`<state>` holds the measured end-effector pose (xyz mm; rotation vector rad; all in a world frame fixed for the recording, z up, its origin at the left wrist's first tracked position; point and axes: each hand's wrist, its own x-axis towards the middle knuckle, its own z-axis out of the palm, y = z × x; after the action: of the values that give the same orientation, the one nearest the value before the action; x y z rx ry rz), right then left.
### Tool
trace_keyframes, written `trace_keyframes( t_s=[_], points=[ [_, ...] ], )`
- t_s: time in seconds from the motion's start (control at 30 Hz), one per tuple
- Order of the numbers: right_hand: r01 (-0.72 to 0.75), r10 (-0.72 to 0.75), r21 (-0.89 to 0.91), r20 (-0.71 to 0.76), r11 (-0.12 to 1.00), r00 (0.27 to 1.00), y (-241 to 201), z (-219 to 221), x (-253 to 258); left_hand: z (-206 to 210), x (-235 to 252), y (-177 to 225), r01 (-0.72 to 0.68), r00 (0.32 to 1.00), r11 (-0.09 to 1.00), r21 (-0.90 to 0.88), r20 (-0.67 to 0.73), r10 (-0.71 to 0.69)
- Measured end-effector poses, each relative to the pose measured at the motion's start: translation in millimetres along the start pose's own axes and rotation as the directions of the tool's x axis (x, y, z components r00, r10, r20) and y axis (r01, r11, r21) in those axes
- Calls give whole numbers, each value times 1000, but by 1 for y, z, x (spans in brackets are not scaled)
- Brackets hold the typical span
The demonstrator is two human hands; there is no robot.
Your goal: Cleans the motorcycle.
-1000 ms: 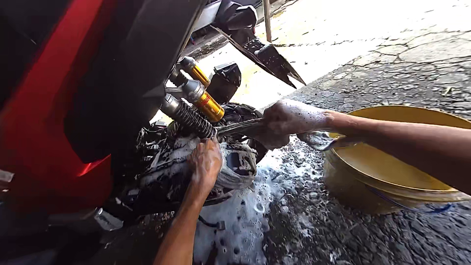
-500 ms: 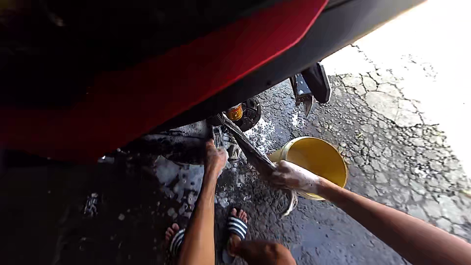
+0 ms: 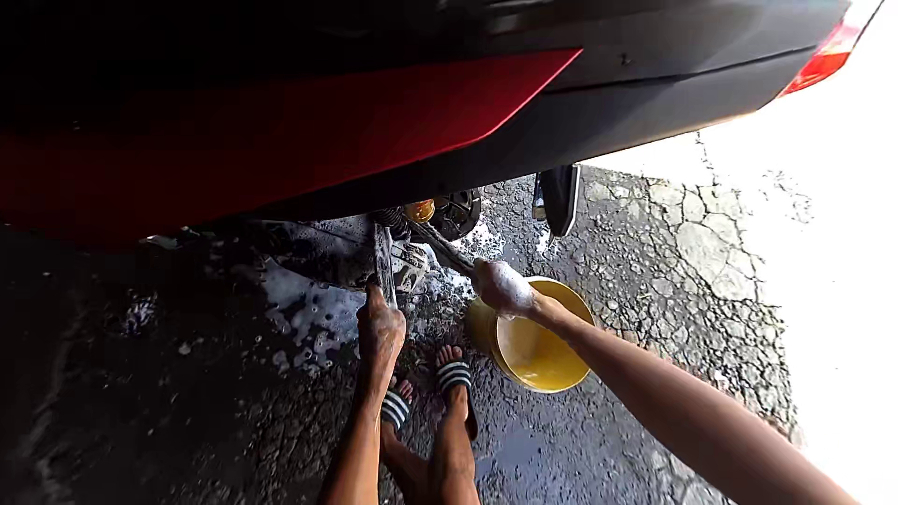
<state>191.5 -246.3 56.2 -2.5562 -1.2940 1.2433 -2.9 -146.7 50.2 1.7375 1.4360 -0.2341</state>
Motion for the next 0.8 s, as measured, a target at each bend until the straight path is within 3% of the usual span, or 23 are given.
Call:
trace_keyframes(
  t_s=[0.13,0.4,0.53,0.6,0.67,0.73,0.8],
  points=[
    [63,-60,-34,84,997,995,18,-14,12,13,-4,20,88,995,994,-66,-49,-92],
    [279,-303,228,78,933,950,56,-28,23,64,-7,82,234,951,945,-226,-148,-271],
    [235,-279,413,50,880,959,81,-11,-28,36,23,72,111,943,975,-191,-290,-164],
    [222,-250,392,20,893,968,99,-17,-51,17,47,71,110,947,991,-70,-296,-126],
    [246,-254,307,-15,919,967,112,-27,-44,31,48,76,103,952,994,-20,-289,-105],
    [265,-266,186,-22,946,964,103,-34,-7,70,32,79,50,919,993,-111,-383,-89],
    [267,-266,70,-14,961,964,83,-33,43,122,13,90,101,905,958,-270,-375,-201]
  ],
)
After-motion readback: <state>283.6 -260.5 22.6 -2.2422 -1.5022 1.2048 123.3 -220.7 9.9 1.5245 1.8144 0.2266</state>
